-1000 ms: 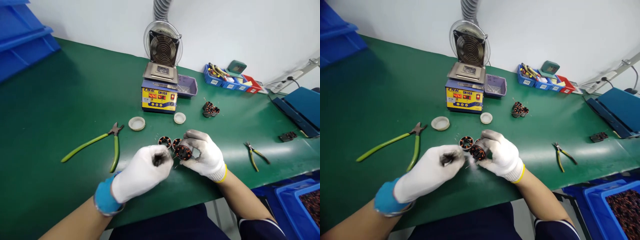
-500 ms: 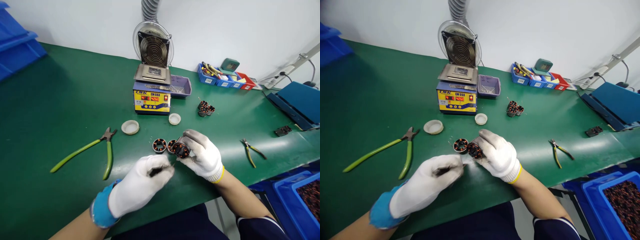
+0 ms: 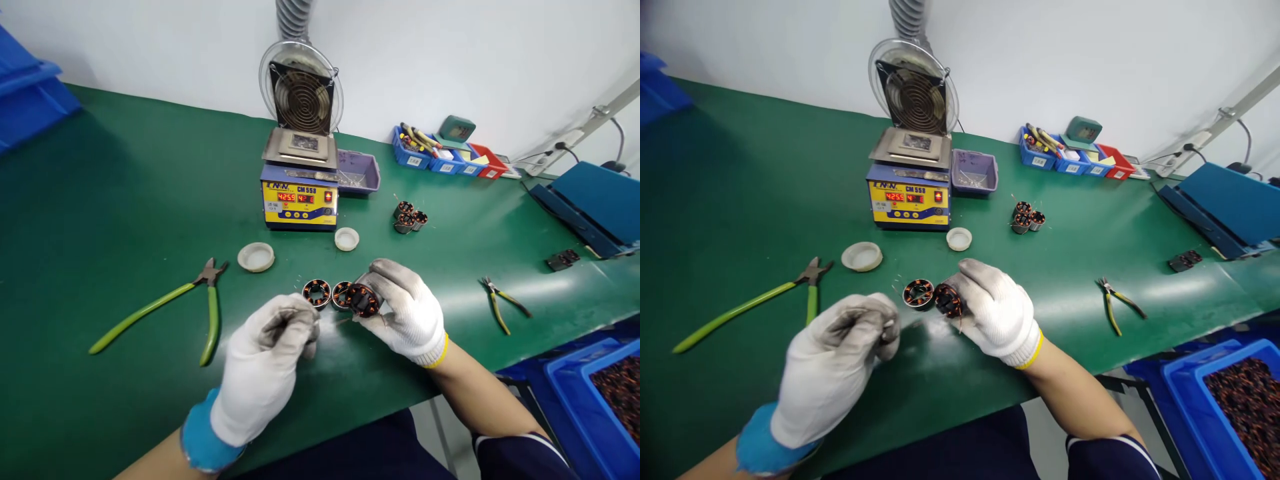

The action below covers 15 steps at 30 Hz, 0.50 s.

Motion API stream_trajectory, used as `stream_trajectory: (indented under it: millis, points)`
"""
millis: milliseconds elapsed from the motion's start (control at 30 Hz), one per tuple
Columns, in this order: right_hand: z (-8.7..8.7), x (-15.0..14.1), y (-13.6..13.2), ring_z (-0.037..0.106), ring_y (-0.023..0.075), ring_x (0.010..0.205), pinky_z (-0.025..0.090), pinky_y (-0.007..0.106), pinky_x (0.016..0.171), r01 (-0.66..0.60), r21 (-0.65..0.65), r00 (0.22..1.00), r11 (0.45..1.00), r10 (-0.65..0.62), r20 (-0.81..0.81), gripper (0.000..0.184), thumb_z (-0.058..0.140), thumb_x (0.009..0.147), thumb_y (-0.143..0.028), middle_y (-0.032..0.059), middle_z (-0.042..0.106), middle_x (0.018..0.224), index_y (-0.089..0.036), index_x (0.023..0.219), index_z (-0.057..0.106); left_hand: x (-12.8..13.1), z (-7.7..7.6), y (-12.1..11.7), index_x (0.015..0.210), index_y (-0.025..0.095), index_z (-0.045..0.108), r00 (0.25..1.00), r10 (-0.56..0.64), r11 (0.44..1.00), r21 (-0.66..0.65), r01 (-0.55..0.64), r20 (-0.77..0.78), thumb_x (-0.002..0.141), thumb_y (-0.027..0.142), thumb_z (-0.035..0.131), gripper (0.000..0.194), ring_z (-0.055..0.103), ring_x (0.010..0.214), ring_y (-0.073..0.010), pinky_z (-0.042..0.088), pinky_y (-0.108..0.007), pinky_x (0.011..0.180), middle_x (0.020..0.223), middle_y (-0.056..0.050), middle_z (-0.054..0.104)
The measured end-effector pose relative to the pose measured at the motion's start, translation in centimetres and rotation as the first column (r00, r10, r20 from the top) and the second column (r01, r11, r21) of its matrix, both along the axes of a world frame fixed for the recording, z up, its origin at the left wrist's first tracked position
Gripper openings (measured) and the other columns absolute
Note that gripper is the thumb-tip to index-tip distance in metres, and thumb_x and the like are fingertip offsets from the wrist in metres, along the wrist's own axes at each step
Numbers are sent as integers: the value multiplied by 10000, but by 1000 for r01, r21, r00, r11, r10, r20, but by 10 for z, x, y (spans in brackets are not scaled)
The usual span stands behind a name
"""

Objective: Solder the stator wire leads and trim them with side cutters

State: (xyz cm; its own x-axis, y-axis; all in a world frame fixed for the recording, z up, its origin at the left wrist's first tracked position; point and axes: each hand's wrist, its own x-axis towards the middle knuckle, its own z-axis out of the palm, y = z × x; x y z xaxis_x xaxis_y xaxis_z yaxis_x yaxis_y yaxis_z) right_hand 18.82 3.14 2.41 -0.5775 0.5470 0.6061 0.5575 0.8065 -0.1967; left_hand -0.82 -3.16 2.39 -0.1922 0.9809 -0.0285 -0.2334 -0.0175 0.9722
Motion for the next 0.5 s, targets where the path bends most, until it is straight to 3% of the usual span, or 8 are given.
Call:
stream_trajectory:
  millis: [100, 200, 267, 367, 433, 500]
  points:
    - [3, 3, 11, 572, 252, 1153, 528, 385, 948, 93, 28, 995, 995, -92, -27, 415, 677, 802, -352, 134, 578, 1221, -198, 1156, 527, -3, -1, -2, 697, 197, 562, 999, 43, 999, 13, -43, -3, 874, 267, 576, 190, 485, 504, -91, 407, -207, 441, 642, 39, 523]
    - [7, 1, 36, 564, 263, 1166, 527, 370, 919, 276, -81, 958, 958, -267, 104, 415, 710, 737, -328, 124, 512, 1335, -206, 1095, 540, 0, -9, -3, 729, 194, 589, 974, -56, 996, 62, 72, -220, 867, 234, 577, 144, 519, 545, -97, 442, -218, 503, 662, 29, 562]
    - [8, -3, 59, 605, 258, 1086, 541, 359, 854, 413, -153, 888, 898, -360, 287, 437, 706, 726, -311, 93, 521, 1331, -220, 1115, 528, 4, -17, -3, 751, 186, 610, 876, -192, 958, 109, 265, -442, 861, 207, 566, 120, 559, 611, -111, 465, -237, 579, 700, 10, 602]
    - [10, -16, 93, 634, 255, 967, 538, 347, 750, 521, -120, 756, 845, -391, 525, 453, 684, 755, -320, 69, 580, 1212, -234, 1162, 504, 8, -25, -3, 774, 174, 631, 653, -333, 846, 91, 526, -680, 864, 220, 531, 143, 573, 657, -137, 460, -266, 619, 707, -13, 619]
    - [12, -26, 109, 631, 267, 936, 524, 351, 704, 518, -61, 677, 853, -365, 639, 410, 660, 779, -320, 78, 587, 1149, -232, 1149, 506, 9, -27, -3, 794, 169, 639, 575, -342, 820, 61, 568, -743, 869, 245, 517, 162, 571, 661, -147, 450, -277, 615, 713, -22, 622]
    - [15, -35, 119, 629, 274, 906, 511, 357, 681, 482, -29, 615, 876, -314, 723, 367, 638, 794, -311, 91, 582, 1119, -225, 1127, 511, 8, -28, -2, 814, 168, 640, 555, -319, 831, 55, 553, -768, 872, 259, 513, 167, 573, 669, -151, 444, -281, 619, 727, -26, 628]
